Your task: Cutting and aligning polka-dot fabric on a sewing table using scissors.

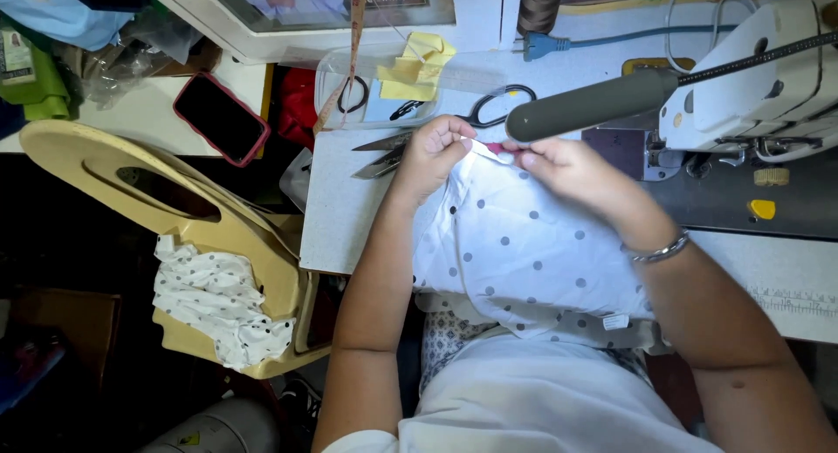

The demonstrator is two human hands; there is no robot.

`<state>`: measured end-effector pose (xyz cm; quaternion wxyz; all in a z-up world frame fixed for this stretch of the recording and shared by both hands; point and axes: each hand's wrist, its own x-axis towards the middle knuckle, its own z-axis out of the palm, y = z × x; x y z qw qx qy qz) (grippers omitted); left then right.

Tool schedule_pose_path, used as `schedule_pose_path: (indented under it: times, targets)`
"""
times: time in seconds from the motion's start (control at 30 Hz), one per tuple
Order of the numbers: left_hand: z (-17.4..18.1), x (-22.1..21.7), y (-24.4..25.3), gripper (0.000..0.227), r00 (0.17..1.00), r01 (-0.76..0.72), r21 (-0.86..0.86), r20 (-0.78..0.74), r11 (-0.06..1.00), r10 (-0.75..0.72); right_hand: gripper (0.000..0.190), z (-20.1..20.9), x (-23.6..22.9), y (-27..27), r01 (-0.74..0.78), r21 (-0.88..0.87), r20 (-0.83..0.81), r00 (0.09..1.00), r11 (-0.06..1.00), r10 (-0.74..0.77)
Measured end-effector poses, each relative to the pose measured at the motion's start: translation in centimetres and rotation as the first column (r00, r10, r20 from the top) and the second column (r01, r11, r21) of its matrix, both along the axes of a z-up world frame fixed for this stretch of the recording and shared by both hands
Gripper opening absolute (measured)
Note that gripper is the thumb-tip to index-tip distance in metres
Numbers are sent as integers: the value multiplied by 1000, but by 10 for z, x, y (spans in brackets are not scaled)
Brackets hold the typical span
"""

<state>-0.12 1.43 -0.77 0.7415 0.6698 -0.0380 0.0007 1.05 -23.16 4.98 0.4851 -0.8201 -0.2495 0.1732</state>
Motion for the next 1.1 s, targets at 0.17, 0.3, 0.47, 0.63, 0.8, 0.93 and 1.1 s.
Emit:
schedule_pose_path:
  times: [0.17,0.3,0.47,0.63,0.8,0.93,1.1]
  targets:
    - [6,0,5,17,998,48,46,49,998,-50,27,-19,16,-36,24,20,-512,859,1000,-10]
    - [9,-2,3,20,995,69,81,72,994,-75,23,-26,16,-53,-24,85,-599,797,996,70]
    - [2,1,5,21,993,77,134,81,988,-88,15,-34,17,-66,-90,107,-594,793,990,136]
    - [8,-1,5,20,995,48,181,82,982,-64,16,-23,11,-63,-128,-34,-529,844,991,90]
    - [8,-1,1,19,994,46,216,89,975,-67,18,-14,9,-60,-169,-150,-448,890,974,85]
    - [18,-4,1,14,993,45,294,89,955,-74,25,-9,2,-65,-213,-344,-307,946,915,104]
    - [23,-5,2,18,995,30,415,78,909,-69,23,-9,-21,-88,-154,-459,-238,970,875,46]
